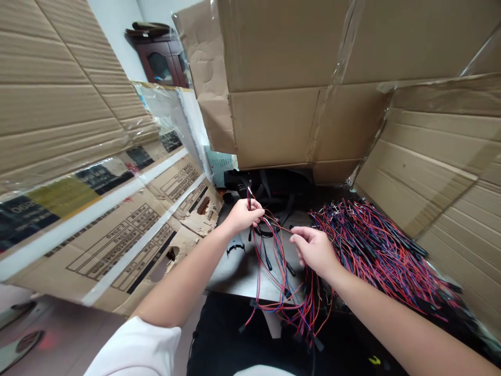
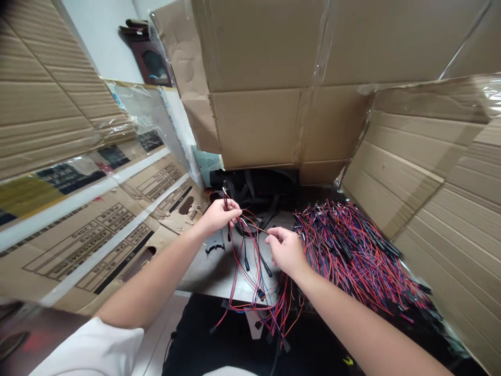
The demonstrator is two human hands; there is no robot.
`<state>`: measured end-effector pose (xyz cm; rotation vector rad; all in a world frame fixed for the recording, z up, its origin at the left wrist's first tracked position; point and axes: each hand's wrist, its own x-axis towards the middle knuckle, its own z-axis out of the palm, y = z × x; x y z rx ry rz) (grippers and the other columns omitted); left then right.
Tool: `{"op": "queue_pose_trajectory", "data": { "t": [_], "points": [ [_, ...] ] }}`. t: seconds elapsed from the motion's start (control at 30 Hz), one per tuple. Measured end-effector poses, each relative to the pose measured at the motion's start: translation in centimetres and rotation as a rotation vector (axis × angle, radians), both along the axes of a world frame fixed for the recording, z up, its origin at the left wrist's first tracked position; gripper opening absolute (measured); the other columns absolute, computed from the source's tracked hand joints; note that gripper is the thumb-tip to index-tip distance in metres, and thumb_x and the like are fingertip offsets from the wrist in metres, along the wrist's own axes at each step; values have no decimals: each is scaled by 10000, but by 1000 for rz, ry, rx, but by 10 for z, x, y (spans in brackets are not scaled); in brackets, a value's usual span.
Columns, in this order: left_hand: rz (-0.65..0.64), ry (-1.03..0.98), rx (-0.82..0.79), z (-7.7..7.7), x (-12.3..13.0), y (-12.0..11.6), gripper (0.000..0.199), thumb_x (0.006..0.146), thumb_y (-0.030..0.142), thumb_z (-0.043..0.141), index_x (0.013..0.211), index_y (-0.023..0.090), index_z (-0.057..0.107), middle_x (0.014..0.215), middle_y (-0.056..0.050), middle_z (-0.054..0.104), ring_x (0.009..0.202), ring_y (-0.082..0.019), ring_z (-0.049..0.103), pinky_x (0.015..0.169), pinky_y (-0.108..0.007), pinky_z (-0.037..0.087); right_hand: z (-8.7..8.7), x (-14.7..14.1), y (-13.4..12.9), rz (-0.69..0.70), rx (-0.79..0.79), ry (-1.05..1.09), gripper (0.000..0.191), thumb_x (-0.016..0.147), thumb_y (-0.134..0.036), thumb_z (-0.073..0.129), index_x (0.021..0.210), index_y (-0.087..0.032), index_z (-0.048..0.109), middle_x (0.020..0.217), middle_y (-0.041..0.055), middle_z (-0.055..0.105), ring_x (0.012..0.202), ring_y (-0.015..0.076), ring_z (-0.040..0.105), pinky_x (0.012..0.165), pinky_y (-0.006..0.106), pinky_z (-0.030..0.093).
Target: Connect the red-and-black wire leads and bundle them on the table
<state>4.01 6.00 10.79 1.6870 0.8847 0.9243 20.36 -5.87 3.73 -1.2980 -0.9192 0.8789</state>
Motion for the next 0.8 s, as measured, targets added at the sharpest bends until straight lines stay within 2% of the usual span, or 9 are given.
{"op": "queue_pose_trajectory", "data": {
  "t": [0.13, 0.27, 0.37, 0.6, 0.8],
  "points": [
    [-15, -54, -48, -2, -4, 0, 125, 661, 63, 724, 665, 111, 609, 523, -18, 581, 452, -138, 575, 440, -254, 485, -1, 0, 2, -13, 13, 62, 313, 631, -298, 623, 905, -148, 613, 699, -2, 628, 352, 71, 463, 269, 219, 397],
    [19, -175, -92, -15, -3, 2, 241, 567, -29, 724, 708, 114, 591, 612, -5, 607, 532, -132, 619, 542, -262, 519, -3, -3, 4, -5, 38, 114, 303, 629, -288, 631, 897, -148, 608, 688, -8, 624, 358, 62, 461, 278, 210, 417],
    [32, -268, -136, -25, -2, 2, 349, 513, -67, 690, 775, 130, 571, 644, 21, 598, 541, -131, 625, 539, -253, 503, -3, -5, 4, 0, 56, 117, 288, 638, -294, 639, 886, -151, 608, 700, -4, 631, 361, 62, 469, 284, 210, 424],
    [22, -390, -231, -30, -3, -5, 446, 504, 12, 755, 891, 133, 571, 796, 5, 597, 641, -162, 664, 614, -333, 550, -6, -5, 4, -24, 70, 131, 297, 645, -309, 669, 890, -151, 613, 699, -4, 633, 361, 73, 478, 290, 226, 433],
    [73, -462, -237, -35, -1, -6, 476, 480, 21, 802, 879, 135, 568, 741, 21, 584, 574, -136, 623, 562, -301, 508, -8, -8, 1, 29, 111, 65, 331, 665, -367, 684, 907, -151, 620, 711, 10, 643, 366, 76, 487, 294, 223, 441]
  ]
}}
